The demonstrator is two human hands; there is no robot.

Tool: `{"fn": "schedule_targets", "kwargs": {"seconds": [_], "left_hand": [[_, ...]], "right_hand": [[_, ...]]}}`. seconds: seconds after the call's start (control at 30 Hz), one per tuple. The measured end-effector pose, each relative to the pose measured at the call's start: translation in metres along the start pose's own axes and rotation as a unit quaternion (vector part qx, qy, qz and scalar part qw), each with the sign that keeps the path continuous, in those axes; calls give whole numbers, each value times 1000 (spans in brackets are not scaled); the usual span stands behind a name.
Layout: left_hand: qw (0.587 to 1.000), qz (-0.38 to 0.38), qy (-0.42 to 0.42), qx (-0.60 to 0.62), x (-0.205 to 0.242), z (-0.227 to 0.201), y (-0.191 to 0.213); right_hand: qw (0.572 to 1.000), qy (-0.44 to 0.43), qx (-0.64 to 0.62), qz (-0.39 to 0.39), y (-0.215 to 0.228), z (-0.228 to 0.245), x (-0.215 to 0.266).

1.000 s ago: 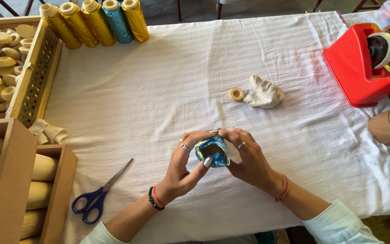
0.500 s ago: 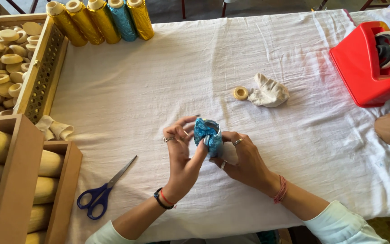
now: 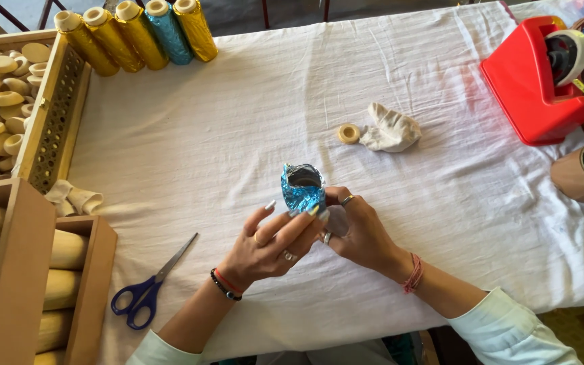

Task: Clean and wrap wooden tubes with blue foil.

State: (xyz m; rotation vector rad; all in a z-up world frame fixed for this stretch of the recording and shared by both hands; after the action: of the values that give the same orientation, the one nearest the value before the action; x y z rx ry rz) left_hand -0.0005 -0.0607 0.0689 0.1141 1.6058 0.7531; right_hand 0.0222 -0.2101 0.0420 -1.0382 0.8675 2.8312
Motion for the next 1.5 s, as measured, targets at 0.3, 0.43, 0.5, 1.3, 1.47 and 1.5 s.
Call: {"fn": "schedule_targets", "kwargs": {"seconds": [0.3, 0.43, 0.5, 1.3, 1.47, 1.5], "left_hand": [[992, 48, 66, -97, -19, 0, -8], [988, 59, 122, -80, -22, 6, -9], [985, 64, 145, -63, -22, 8, -11], [979, 61, 194, 14, -22, 8, -9], [985, 45, 168, 3, -24, 3, -5], [985, 44, 168, 4, -24, 4, -5]], "right_hand": [[1000, -16, -7, -9, 0, -1, -2], [1000, -16, 7, -8, 0, -3, -1], [1000, -12, 13, -5, 0, -3, -2], [995, -81, 13, 47, -3, -27, 7], [993, 5, -71, 97, 9, 3, -13], [993, 5, -69, 97, 14, 1, -12]]}}
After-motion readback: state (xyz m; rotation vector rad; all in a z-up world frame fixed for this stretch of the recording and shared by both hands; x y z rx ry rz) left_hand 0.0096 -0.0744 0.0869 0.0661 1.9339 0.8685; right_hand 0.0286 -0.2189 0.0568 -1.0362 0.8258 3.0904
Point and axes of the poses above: each hand's wrist, its own x-axis away from the middle knuckle, its own y-axis out of the back of the hand, z = x × y, the point moved 10 cm from there along -x, towards the middle knuckle, and after that the axes turned 13 degrees about y, right-handed, at the moved point
